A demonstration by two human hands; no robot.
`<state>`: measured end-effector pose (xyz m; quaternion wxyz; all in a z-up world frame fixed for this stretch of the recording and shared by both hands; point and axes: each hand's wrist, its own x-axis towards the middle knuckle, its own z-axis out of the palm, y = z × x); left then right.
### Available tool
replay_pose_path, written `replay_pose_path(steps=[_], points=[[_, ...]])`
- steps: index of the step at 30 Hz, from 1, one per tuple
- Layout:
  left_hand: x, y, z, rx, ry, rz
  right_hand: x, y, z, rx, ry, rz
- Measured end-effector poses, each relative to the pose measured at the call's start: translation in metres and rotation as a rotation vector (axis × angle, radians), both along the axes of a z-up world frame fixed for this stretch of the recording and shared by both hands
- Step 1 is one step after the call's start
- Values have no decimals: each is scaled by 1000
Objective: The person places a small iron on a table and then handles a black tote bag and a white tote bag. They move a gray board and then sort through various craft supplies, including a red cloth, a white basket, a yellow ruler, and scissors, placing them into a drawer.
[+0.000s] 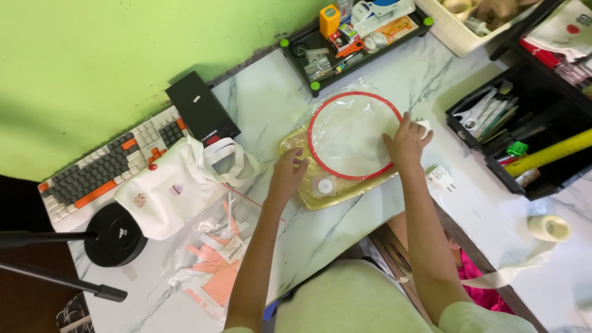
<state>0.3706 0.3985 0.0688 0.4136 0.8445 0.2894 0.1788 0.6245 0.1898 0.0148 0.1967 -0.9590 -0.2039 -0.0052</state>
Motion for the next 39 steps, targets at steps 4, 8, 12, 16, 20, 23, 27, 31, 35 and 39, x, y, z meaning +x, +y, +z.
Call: replay_pose_path(steps=[4, 8, 12, 16, 20, 23, 27, 31, 35, 39], points=[[40, 0, -68, -187, -114, -81, -3, -13, -3, 108, -235, 51], [56, 4, -107, -269, -224, 12, -25, -26, 35, 625, 139, -18], [51, 4, -108, -212, -249, 56, -35, -33, 51, 986, 306, 19], [45, -3, -90, -178, -357, 49, -38, -42, 60, 1133, 300, 65], [34, -17, -50, -646, -457, 34, -43, -47, 72, 1177, 457, 7], [26, -19, -47, -787, -464, 78, -45, -55, 66, 1149, 524, 12], [16, -23, -47, -630, -414, 101, -52, -66, 51, 1030, 557, 23], [12, -36, -31, -416, -289, 67, -64, -80, 23, 608, 74, 143], [16, -45, -33, 80, -172, 18, -90, -91, 26, 492, -182, 201], [24, -98, 14, 293, -220, -89, -134, -119, 65, 589, 2, 276]])
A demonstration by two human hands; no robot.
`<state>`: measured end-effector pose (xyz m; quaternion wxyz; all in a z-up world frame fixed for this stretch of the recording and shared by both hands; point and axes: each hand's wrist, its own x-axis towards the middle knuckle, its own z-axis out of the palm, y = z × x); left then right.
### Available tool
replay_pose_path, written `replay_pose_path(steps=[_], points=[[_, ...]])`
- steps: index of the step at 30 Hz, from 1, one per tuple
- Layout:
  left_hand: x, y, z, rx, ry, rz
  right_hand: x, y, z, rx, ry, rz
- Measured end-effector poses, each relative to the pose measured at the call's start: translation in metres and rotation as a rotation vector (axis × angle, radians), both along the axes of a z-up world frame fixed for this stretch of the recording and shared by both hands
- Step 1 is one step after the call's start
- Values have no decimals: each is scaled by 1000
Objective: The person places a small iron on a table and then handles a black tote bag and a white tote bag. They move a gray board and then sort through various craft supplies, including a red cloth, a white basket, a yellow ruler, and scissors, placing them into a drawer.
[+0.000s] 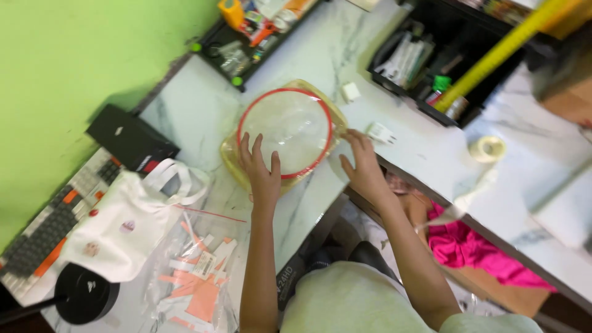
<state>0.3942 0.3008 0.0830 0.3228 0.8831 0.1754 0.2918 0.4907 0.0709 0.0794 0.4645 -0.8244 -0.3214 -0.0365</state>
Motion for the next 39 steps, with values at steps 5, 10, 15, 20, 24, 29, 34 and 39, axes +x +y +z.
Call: replay_pose_path(steps=[5, 10, 15, 20, 24, 29, 34, 39], points=[[16, -92, 27, -164, -39, -359, -33, -64, 4, 32, 134, 90], [26, -199, 15, -265, 94, -741, -64, -153, -12, 12, 122, -19], [15, -301, -5, -375, 285, -965, -103, -260, -18, -159, 282, -142], [5, -406, 6, -386, 359, -1135, -148, -359, 10, -94, 289, -353], [-4, -481, 17, -406, 250, -1324, -179, -428, 15, -32, 253, -464], [-10, -558, 40, -420, 218, -1498, -205, -489, 56, 37, 243, -630], [-11, -630, 55, -382, 221, -1726, -237, -541, 63, 130, 198, -893], [-29, -712, 74, -386, 343, -1956, -277, -596, 74, 189, 150, -1110]])
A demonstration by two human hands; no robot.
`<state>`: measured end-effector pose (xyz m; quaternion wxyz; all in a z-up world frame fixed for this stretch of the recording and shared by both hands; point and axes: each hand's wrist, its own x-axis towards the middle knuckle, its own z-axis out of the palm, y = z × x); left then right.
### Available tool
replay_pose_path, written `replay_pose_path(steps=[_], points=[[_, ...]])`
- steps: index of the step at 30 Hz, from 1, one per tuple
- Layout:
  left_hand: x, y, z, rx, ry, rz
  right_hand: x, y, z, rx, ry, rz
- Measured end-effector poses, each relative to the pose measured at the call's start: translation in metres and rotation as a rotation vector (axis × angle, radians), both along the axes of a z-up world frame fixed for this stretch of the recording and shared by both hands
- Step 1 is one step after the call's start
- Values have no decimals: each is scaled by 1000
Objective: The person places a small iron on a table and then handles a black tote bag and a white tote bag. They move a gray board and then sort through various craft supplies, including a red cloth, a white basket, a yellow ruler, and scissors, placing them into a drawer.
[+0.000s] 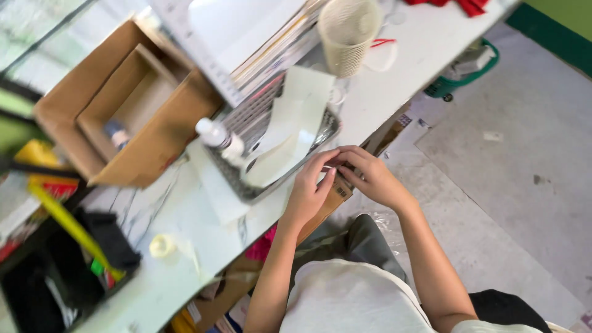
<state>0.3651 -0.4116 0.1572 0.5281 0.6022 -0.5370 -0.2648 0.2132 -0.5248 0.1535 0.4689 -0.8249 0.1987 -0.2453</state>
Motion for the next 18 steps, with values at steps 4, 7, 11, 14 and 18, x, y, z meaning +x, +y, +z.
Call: replay_pose_path(steps=[4, 7, 11, 14, 18], points=[[-21, -77, -14, -6, 23, -160, -34, -59, -9, -120, -22, -130], [-35, -144, -30, -54, 34, -239, -50, -115, -15, -167, -9, -245], [-51, -226, -50, -6, -7, -223, -65, -201, -35, -148, 104, -262], [-60, -290, -63, 28, -62, -153, -69, -278, -48, -313, 178, -237], [-67, -344, -77, 57, -153, 4, -60, -374, -66, -531, 334, -267]])
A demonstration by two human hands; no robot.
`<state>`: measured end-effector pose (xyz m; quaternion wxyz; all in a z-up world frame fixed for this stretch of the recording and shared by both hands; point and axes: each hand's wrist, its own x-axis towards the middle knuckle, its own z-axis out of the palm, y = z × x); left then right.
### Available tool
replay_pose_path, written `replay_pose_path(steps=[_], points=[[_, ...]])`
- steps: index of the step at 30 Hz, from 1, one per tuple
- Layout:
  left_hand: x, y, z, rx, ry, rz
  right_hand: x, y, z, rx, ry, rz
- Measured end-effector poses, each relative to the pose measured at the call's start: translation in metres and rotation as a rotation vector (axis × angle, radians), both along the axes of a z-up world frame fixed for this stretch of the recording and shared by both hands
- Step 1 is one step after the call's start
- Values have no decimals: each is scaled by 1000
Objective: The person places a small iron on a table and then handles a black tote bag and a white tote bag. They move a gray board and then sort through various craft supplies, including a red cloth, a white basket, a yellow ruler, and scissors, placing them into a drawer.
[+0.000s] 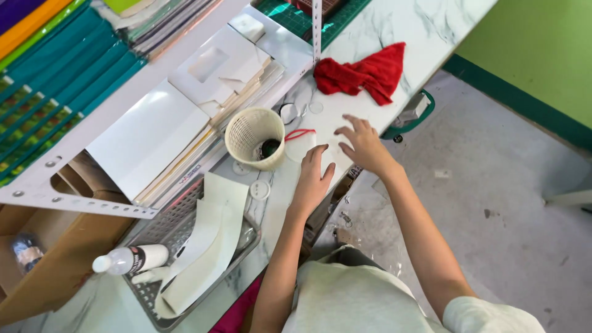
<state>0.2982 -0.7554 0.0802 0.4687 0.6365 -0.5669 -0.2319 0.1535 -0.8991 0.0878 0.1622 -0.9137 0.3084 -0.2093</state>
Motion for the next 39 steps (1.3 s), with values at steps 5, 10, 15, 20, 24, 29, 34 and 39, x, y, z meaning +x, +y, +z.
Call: replay_pose_path(steps=[5, 10, 15, 20, 24, 29, 34, 39], points=[[5, -40, -20, 2, -182, 167, 31, -127, -53, -83, 56, -95], [18, -53, -44, 46, -244, 262, 57, -192, -100, -143, 108, -228], [27, -77, -70, 56, -317, 288, 58, -220, -127, -41, 368, -234], [49, -126, -67, 119, -579, 413, 67, -186, -89, -7, 423, -222], [55, -129, -94, 168, -616, 437, 72, -128, -34, -449, 57, -196], [34, -92, -76, 132, -518, 424, 78, -104, -45, -41, -182, 289], [18, -68, -56, -4, -437, 473, 100, -96, -46, -78, -150, 408], [0, -50, -46, -75, -301, 477, 96, -95, -66, 85, -18, 392]])
